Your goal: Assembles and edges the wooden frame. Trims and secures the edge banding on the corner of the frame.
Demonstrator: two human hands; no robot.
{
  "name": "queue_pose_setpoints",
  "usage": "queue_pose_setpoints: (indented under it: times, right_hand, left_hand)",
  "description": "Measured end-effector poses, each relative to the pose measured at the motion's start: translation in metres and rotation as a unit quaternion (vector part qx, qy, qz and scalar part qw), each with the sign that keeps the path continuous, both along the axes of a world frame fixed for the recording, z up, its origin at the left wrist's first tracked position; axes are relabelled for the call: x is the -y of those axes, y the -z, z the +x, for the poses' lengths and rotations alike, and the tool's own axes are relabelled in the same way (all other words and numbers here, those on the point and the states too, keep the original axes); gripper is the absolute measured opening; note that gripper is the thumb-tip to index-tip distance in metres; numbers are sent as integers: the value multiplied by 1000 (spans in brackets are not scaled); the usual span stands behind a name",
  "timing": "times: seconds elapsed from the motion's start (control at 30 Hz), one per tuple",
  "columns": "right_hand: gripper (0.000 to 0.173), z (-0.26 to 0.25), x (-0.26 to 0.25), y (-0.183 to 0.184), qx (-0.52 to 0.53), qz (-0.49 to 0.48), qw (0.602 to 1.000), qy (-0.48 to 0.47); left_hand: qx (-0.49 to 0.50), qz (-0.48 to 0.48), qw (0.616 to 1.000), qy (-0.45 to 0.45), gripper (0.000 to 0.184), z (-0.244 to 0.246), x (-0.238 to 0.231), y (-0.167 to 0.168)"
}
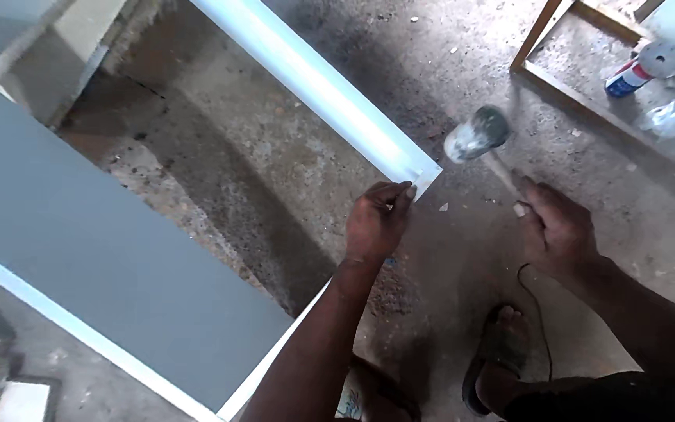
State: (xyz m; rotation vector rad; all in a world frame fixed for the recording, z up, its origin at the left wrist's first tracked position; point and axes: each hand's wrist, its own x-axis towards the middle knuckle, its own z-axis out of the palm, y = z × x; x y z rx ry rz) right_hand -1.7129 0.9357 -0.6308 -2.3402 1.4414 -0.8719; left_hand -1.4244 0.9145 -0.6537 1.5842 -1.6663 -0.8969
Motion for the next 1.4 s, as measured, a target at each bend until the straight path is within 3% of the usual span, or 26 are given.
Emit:
queue_pose_setpoints:
  times: [0.1,0.27,0.43,0.53,0.6,0.67,0.8,0.93,1.07,1.17,1.27,1.4]
  right_hand:
    - [43,1,-1,-2,23,-57,998,8]
    - [47,-3,7,7,-2,70,997,-22]
    - [44,-4,4,-9,67,-59,996,-3]
    - [45,5,4,12,57,-26,996,-55]
    - [49,6,8,18,26,26,996,-76]
    - [46,4,12,11,51,6,996,-69]
    - [45,-2,17,9,96,-45,993,-53]
    - [48,-11,30,25,52,31,994,-94]
    - [46,-42,36,23,74,28,997,9]
    - [50,-69,53,55,57,110,989,84]
    - [48,-84,65,114,28,207,969,135]
    - [48,-83,77,166,-16,258,954,153]
  left_hand:
    - [5,12,1000,4,26,0,1,-1]
    - [-10,31,999,6,24,0,-1,-8]
    - [-56,78,995,11,22,3,-4,-20]
    - [-63,73,995,-21,14,-1,-6,-24]
    - [-22,-11,1000,-13,12,-5,-8,-17]
    - [13,-52,999,-12,14,-6,-7,-11]
    - [39,-26,999,-11,20,-5,-8,-12]
    - [46,-11,999,-26,28,-5,-9,-14]
    - [215,-75,973,-26,40,-14,-14,-16]
    - [344,-81,935,11,56,-41,-10,-22]
    - [429,-54,901,13,56,-63,-4,-20]
    - [422,-94,900,57,43,-88,-38,-13]
